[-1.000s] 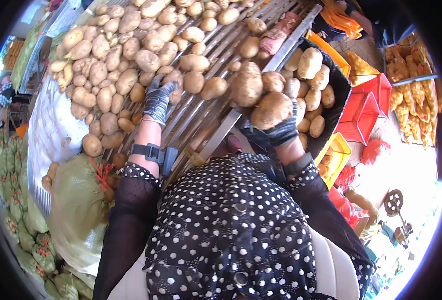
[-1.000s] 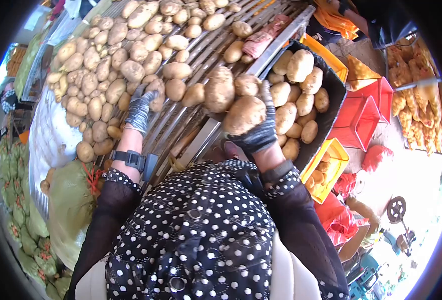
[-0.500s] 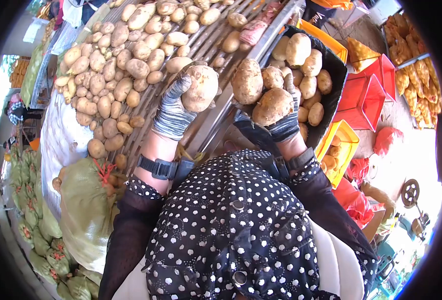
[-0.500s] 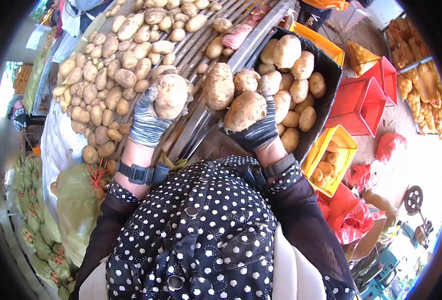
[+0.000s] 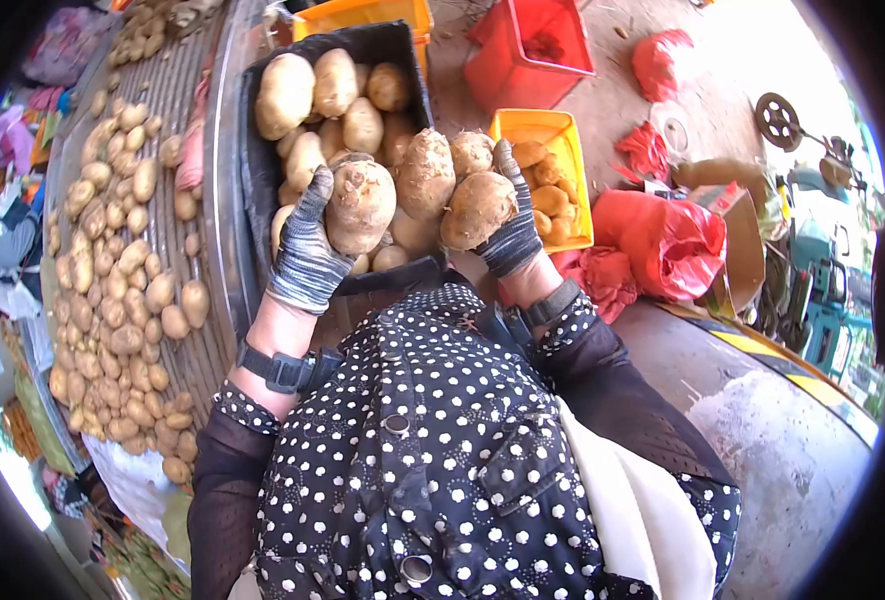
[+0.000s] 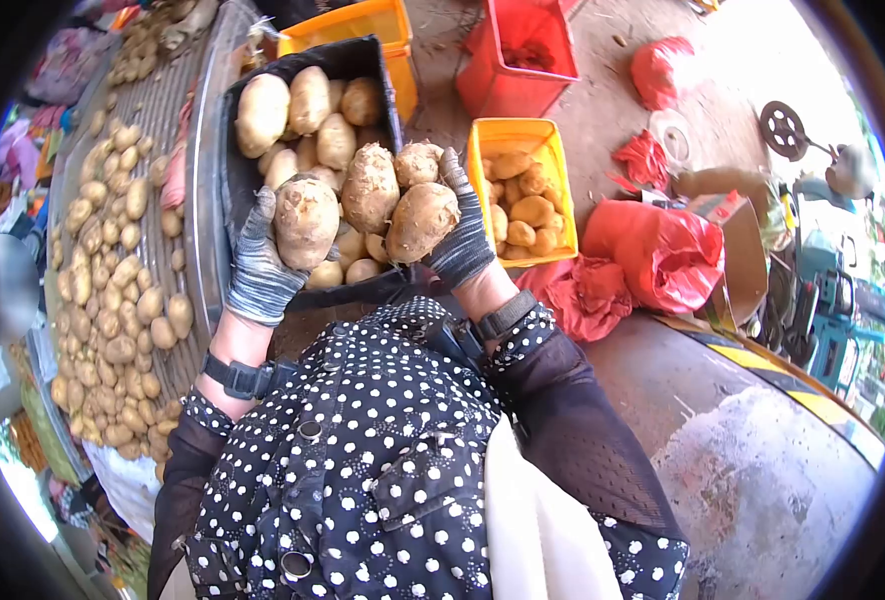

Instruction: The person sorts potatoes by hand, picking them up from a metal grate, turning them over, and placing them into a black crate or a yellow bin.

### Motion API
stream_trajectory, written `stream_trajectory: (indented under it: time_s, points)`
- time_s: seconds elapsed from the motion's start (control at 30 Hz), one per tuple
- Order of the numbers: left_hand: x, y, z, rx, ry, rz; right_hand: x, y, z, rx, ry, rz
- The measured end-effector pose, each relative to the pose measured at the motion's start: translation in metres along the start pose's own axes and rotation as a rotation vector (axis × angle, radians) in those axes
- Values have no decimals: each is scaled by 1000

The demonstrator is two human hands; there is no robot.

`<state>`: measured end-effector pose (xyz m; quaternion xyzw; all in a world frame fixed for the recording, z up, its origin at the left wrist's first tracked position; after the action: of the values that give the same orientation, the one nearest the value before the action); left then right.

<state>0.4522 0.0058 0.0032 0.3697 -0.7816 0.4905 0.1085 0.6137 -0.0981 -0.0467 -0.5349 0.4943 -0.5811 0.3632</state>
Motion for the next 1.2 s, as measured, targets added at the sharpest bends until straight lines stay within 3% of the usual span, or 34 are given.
stream_trajectory:
  time_s: [0.03,0.07,0.1,0.17,0.23,0.27,0.3,0.37,0.4,0.5,0.57,0.63,0.7,0.83,0.9,0.97,1.0,1.07,1.1,1.13,1.17,1.2]
  points:
    - [-14,-16,13,51,82,6,12,5,17,36,61,-41]
    - [-37,-17,25,-448,-187,-27,26,-2,31,-18,158,-121]
    - [-54,-18,44,-438,-83,126,34,17,55,28,238,-161]
    - [-80,-60,77,98,366,275,62,24,90,65,282,-153]
    - [-100,-96,106,-38,306,247,86,31,128,131,434,-203]
    - [-119,-103,128,25,384,303,98,38,147,174,484,-217]
    - [-126,-112,142,-133,329,308,109,45,164,216,531,-225]
    - [-129,-125,132,-784,175,273,121,56,191,269,512,-210]
    - [-131,-124,130,-847,284,201,120,64,202,282,512,-301]
    - [-142,-92,103,-906,240,32,96,117,237,321,363,-342]
    - [-139,-61,74,-788,155,13,90,122,239,459,561,-592]
    - [-109,-38,36,-594,121,62,93,146,256,553,641,-628]
    - [-70,-12,1,-531,-36,56,93,139,251,454,606,-501]
    - [25,95,-44,-474,-205,-244,86,122,226,254,487,-330]
    - [81,145,-49,-381,-272,-393,72,124,210,159,390,-280]
    - [136,192,-44,-290,-328,-563,52,116,193,112,337,-390]
    - [165,222,-40,-260,-337,-639,40,107,191,84,215,-365]
    - [191,249,-33,-204,-371,-718,10,88,200,182,196,-422]
    - [208,258,-29,-118,-377,-877,-9,77,211,263,189,-433]
    - [234,264,-20,-20,-386,-1050,-31,60,224,252,170,-277]
    - [247,265,-12,21,-420,-1063,-61,46,240,517,265,16]
    - [263,270,-6,71,-483,-1110,-76,39,264,513,288,-155]
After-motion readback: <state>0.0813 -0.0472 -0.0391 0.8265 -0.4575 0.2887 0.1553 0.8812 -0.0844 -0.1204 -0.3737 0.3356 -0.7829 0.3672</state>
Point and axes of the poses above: each hand's wrist, its own x-axis away from the middle knuckle, its own y-axis out of the back of the hand, z = x × y, the point moved 4 cm from there along -x, towards the middle knuckle, and after that the axes turned 2 degrees about y, right-handed, at the moved point
